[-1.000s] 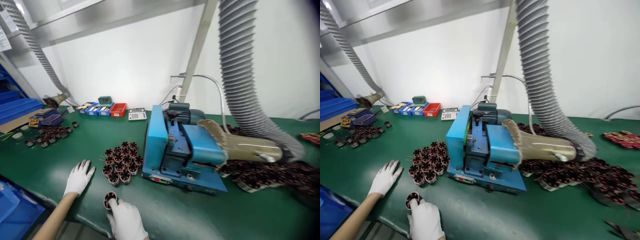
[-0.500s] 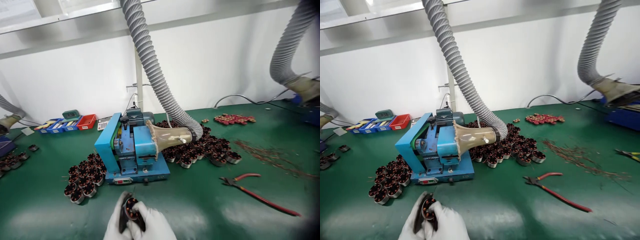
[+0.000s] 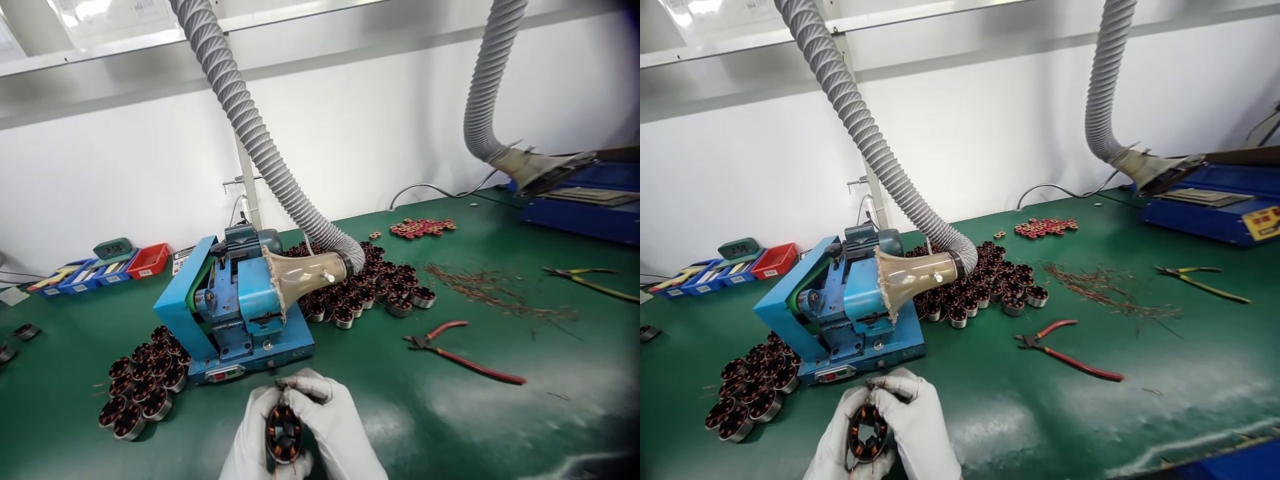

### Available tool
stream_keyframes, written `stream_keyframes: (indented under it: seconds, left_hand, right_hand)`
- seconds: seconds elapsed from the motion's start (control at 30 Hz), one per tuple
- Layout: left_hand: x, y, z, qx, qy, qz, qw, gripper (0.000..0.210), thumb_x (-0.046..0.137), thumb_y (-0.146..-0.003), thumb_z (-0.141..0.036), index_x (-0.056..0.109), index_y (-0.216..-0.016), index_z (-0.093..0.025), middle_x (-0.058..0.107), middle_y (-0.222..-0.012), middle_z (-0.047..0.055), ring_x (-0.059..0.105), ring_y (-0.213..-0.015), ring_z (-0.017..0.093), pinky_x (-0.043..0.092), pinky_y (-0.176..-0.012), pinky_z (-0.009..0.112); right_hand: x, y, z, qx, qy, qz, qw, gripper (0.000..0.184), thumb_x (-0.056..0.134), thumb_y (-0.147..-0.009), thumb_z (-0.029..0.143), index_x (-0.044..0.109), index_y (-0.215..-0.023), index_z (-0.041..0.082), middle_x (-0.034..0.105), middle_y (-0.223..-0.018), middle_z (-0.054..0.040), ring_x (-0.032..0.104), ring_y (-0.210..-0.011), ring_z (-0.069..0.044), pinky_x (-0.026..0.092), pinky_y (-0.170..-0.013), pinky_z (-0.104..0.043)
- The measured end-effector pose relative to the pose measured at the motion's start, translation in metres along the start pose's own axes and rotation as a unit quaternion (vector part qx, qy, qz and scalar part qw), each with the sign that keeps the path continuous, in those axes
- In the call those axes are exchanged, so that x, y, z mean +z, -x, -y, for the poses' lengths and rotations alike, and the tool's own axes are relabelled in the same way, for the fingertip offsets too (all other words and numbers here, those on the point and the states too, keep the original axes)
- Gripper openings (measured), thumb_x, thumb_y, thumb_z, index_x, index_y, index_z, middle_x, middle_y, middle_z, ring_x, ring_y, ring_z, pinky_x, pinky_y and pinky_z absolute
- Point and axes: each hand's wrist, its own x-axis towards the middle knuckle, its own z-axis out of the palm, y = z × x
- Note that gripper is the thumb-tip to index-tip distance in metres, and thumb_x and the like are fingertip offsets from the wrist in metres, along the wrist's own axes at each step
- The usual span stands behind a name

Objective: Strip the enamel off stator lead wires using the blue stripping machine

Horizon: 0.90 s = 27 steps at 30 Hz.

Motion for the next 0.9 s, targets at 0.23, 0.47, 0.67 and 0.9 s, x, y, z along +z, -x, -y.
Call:
stream_keyframes:
  seconds: [0.23,0.47,0.67,0.9]
  left_hand:
    - [0.009,-0.015,-0.01,0.109,-0.1,-0.014,0.989,0.041,0.063,-0.057,-0.011,0.058,-0.095,-0.024,0.056,-0.098,0.004,0.059,-0.081,0.017,0.05,-0.067,0.024]
    - [0.023,-0.048,0.017,-0.001,0.034,-0.097,0.995,0.043,0.064,-0.06,-0.018,0.056,-0.102,-0.019,0.061,-0.107,0.01,0.059,-0.099,0.025,0.046,-0.088,0.035]
    - [0.024,-0.08,0.018,-0.062,0.06,-0.115,0.99,0.043,0.064,-0.06,-0.023,0.053,-0.1,-0.017,0.066,-0.103,0.012,0.063,-0.094,0.025,0.047,-0.087,0.036]
    - [0.032,-0.094,0.015,-0.024,0.111,-0.122,0.986,0.036,0.062,-0.059,-0.021,0.054,-0.094,-0.018,0.067,-0.094,0.009,0.064,-0.086,0.022,0.05,-0.081,0.033]
  right_hand:
    - [-0.022,-0.03,0.012,-0.011,-0.246,-0.08,0.966,0.022,0.083,-0.046,0.025,0.07,-0.063,0.017,0.064,-0.058,0.0021,0.051,-0.051,-0.008,0.042,-0.051,-0.019]
    - [-0.003,-0.031,-0.019,-0.158,0.155,-0.037,0.974,0.017,0.067,-0.064,0.027,0.07,-0.078,0.018,0.07,-0.082,-0.0084,0.064,-0.077,-0.023,0.051,-0.072,-0.032]
    - [0.008,-0.06,-0.029,-0.178,0.244,-0.044,0.952,0.022,0.055,-0.074,0.03,0.068,-0.086,0.017,0.068,-0.09,-0.0101,0.064,-0.084,-0.023,0.051,-0.077,-0.034]
    - [0.006,-0.08,-0.025,-0.182,0.245,-0.053,0.951,0.019,0.053,-0.073,0.027,0.068,-0.079,0.017,0.067,-0.083,-0.0087,0.063,-0.08,-0.024,0.05,-0.075,-0.037]
